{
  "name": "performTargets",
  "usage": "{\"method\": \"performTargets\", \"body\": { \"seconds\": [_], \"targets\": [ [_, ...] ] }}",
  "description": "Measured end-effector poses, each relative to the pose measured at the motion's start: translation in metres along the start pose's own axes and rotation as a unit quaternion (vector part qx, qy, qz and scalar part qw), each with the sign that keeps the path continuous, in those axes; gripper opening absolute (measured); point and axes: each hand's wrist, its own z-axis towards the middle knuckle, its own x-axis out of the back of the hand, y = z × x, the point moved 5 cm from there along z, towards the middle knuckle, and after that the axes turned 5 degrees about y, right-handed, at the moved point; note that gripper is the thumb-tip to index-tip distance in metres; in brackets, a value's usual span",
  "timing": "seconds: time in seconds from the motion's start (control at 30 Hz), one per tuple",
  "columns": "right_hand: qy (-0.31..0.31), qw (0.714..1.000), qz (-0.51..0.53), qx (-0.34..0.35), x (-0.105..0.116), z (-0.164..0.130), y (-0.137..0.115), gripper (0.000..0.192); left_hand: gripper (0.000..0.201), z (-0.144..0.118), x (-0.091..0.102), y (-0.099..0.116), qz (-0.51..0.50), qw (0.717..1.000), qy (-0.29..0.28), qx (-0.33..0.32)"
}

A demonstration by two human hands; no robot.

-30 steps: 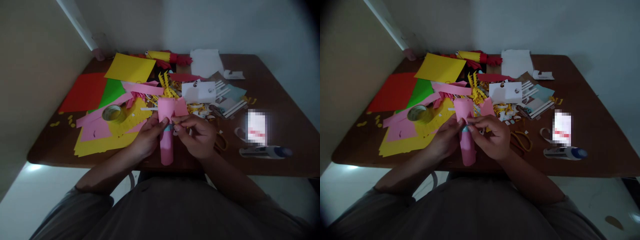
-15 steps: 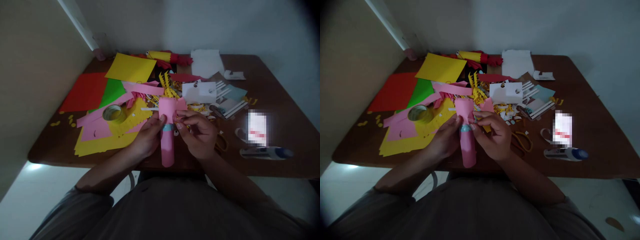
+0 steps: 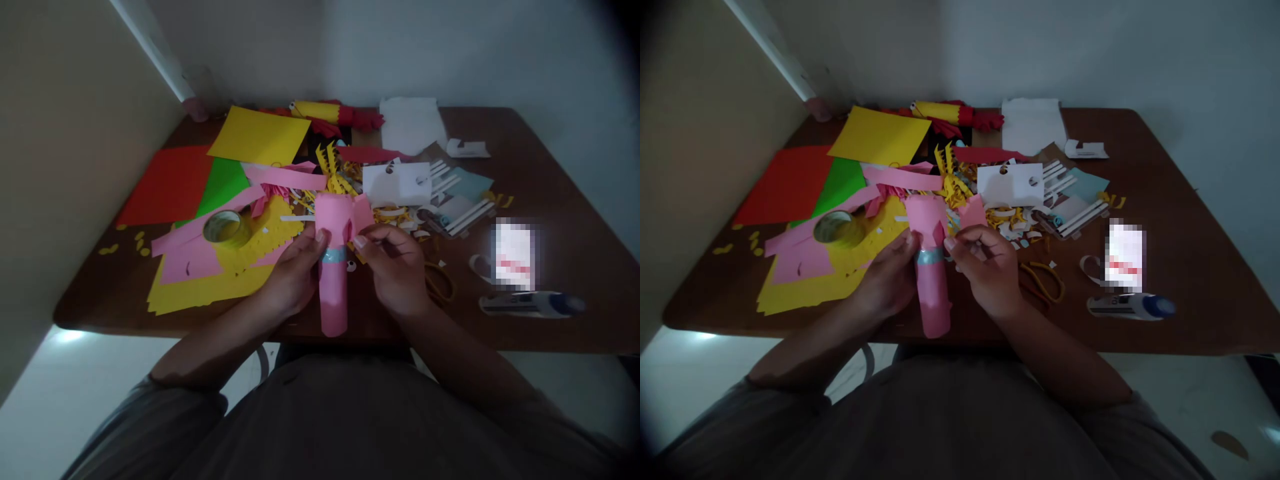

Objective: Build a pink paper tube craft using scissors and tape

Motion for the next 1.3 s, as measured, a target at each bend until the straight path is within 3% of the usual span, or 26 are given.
{"method": "performTargets", "body": {
  "seconds": [0.17, 0.27, 0.5, 0.87, 1.3],
  "targets": [
    [-0.013, 0.994, -0.022, 0.109, -0.001, -0.001, -0.019, 0.022, 0.046, 0.002, -0.003, 0.001, 0.002, 1.0, -0.002, -0.001],
    [-0.037, 0.991, -0.018, 0.125, -0.002, -0.004, -0.023, 0.014, 0.045, 0.002, -0.004, 0.002, 0.001, 1.0, -0.003, 0.001],
    [-0.024, 0.997, 0.001, 0.073, -0.003, -0.006, -0.019, 0.022, 0.041, -0.001, -0.002, 0.004, -0.01, 1.0, -0.002, 0.005],
    [-0.02, 0.997, 0.068, -0.034, -0.001, -0.002, 0.009, 0.029, 0.04, -0.001, 0.002, 0.0, 0.004, 1.0, 0.008, -0.015],
    [-0.027, 0.989, 0.08, -0.124, -0.003, -0.002, 0.012, 0.04, 0.041, -0.004, 0.0, 0.001, -0.031, 0.999, -0.015, -0.003]
  ]
}}
